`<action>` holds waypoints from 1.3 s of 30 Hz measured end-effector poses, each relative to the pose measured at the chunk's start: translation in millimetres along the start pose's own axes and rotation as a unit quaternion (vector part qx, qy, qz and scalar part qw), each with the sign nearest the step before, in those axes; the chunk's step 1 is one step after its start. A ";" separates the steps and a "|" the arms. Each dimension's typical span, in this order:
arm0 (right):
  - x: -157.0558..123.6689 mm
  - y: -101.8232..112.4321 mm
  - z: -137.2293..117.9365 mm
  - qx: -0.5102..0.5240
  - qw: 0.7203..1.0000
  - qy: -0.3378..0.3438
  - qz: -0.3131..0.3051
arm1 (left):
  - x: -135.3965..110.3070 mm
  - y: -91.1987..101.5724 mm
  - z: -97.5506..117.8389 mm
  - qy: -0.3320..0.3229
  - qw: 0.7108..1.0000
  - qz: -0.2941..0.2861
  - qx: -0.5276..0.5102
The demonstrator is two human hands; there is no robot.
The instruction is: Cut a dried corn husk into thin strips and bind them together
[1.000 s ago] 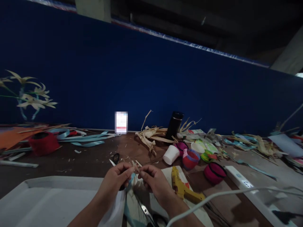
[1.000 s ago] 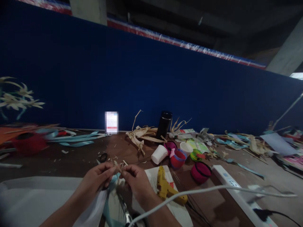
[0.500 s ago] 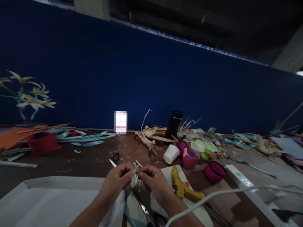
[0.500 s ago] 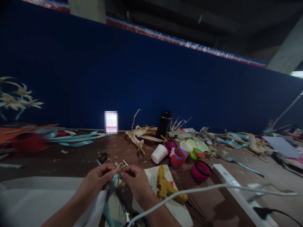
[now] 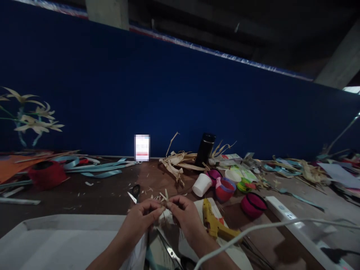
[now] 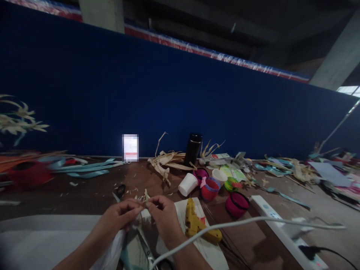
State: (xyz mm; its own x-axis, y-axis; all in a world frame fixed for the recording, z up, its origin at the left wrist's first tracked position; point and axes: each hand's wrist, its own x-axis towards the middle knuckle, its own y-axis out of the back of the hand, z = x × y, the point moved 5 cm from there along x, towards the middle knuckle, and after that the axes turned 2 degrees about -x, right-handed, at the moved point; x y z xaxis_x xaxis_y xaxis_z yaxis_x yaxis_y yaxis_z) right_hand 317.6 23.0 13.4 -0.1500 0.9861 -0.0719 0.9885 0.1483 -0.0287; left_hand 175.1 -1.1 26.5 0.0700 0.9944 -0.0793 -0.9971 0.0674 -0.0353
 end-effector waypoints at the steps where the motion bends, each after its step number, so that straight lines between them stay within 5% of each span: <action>1: -0.4 -0.1 -0.3 0.001 1.000 -0.004 0.001 | 0.2 -1.1 -1.3 -0.002 1.000 -0.007 0.007; 18: -5.4 -3.2 -4.4 -0.044 0.999 0.014 -0.004 | 1.9 3.9 1.8 -0.078 0.984 0.025 0.158; 39: -9.9 -5.4 -4.7 -0.063 0.996 0.040 -0.041 | -0.3 6.0 -1.9 -0.027 0.987 0.043 0.155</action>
State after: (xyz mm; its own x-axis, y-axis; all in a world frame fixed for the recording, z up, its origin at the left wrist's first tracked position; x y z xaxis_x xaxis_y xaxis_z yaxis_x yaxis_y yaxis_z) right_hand 313.9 12.8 19.0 -0.2341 0.9722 0.0047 0.9679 0.2326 0.0950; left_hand 169.1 -1.1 24.5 -0.0091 0.9998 -0.0157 -0.9611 -0.0044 0.2760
